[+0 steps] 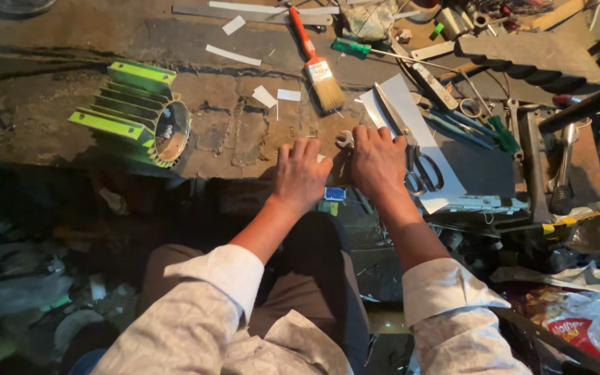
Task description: The person repeatedly folds small white paper strips and inserts them into slots on a green motor housing. They use scissors to trim the strips and a wrench to press them into place. The process is repeated multiple times throughout the clip.
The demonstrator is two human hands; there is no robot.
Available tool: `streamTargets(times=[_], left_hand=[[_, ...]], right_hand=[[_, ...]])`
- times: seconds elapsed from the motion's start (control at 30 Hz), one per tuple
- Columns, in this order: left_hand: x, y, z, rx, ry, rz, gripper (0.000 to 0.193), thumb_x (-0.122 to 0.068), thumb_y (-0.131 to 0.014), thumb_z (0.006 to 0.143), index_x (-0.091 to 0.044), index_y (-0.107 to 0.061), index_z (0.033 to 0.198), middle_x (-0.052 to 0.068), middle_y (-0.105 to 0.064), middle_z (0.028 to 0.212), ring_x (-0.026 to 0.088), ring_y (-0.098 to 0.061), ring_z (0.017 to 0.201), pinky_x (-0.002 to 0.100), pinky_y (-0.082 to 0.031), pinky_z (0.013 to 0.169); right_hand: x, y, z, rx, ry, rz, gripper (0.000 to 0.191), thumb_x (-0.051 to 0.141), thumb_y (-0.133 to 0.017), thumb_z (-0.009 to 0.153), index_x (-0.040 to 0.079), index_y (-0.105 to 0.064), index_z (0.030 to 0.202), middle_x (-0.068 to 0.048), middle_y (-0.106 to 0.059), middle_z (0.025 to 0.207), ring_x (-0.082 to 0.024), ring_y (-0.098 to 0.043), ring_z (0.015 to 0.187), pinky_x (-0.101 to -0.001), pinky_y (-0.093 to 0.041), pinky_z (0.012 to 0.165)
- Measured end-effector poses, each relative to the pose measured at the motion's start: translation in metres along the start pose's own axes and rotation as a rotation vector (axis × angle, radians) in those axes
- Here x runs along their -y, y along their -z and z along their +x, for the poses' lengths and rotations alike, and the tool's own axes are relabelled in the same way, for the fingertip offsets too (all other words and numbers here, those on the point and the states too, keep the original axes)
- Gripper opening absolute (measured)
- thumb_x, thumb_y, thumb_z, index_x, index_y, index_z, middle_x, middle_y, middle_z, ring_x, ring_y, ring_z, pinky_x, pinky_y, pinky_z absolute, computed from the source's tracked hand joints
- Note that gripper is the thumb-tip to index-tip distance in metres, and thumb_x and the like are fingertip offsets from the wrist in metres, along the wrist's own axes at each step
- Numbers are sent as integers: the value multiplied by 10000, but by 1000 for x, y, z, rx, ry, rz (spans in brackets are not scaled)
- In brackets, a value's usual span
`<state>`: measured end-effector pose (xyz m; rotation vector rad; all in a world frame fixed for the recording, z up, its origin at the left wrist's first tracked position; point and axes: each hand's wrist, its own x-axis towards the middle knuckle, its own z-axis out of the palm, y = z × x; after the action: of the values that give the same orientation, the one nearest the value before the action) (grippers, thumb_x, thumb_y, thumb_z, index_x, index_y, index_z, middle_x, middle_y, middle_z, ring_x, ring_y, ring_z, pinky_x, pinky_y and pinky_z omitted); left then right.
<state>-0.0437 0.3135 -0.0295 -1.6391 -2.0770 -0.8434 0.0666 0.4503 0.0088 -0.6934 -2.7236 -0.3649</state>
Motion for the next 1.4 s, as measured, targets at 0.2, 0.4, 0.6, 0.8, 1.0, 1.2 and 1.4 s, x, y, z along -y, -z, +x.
streamTargets(times=[0.2, 0.4, 0.6, 0.8, 1.0, 1.2, 1.4], left_hand=[[-13, 4, -29, 152, 70, 25, 488, -312, -736, 765, -118, -675, 1209, 214, -512, 1345, 399, -408, 1339, 686, -285, 1060], [-21, -4, -38, 175, 119, 102, 650, -363, -769, 775, -115, -621, 1357, 222, -459, 1480, 398, -330, 1451, 756, -179, 1144], [-21, 0, -40, 163, 111, 84, 689, -326, -747, 766, -104, -603, 1401, 202, -446, 1506, 399, -317, 1460, 757, -199, 1134], [-21, -5, -42, 158, 86, 100, 607, -285, -703, 821, -86, -606, 1386, 140, -502, 1505, 350, -379, 1454, 754, -216, 1135], [-19, -1, -33, 187, 82, 35, 565, -257, -666, 821, -70, -622, 1352, 145, -550, 1426, 355, -450, 1392, 775, -233, 1104], [-17, 9, -36, 217, 119, -43, 615, -204, -657, 820, -31, -565, 1403, 139, -528, 1480, 335, -439, 1419, 749, -247, 1111], [-11, 7, -38, 266, 96, -40, 655, -203, -636, 814, -7, -513, 1426, 151, -496, 1503, 334, -415, 1432, 741, -241, 1112]], right_hand=[[-11, 17, -8, 31, -36, 619, 204, 26, -653, 858, 59, -637, 1058, -214, -636, 1015, -457, -630, 891, -498, -508, 717], [-1, 17, -11, 118, -35, 537, 162, 226, -686, 955, 81, -632, 1002, -185, -661, 977, -446, -639, 905, -526, -505, 740], [11, 12, -11, 236, -142, 431, 213, 329, -703, 928, 129, -659, 987, -173, -670, 946, -453, -655, 851, -544, -510, 690], [8, 7, -11, 222, -152, 432, 221, 340, -722, 918, 127, -687, 964, -184, -677, 952, -453, -659, 855, -545, -508, 699], [10, 7, -10, 205, -177, 412, 226, 339, -733, 910, 122, -685, 955, -195, -681, 936, -469, -652, 845, -555, -507, 685], [12, 11, -15, 133, -103, 375, 178, 303, -708, 978, 128, -674, 970, -192, -681, 911, -450, -662, 841, -540, -514, 686], [10, 16, -14, 130, -28, 441, 170, 266, -723, 919, 105, -673, 938, -187, -668, 854, -451, -659, 782, -542, -506, 647]])
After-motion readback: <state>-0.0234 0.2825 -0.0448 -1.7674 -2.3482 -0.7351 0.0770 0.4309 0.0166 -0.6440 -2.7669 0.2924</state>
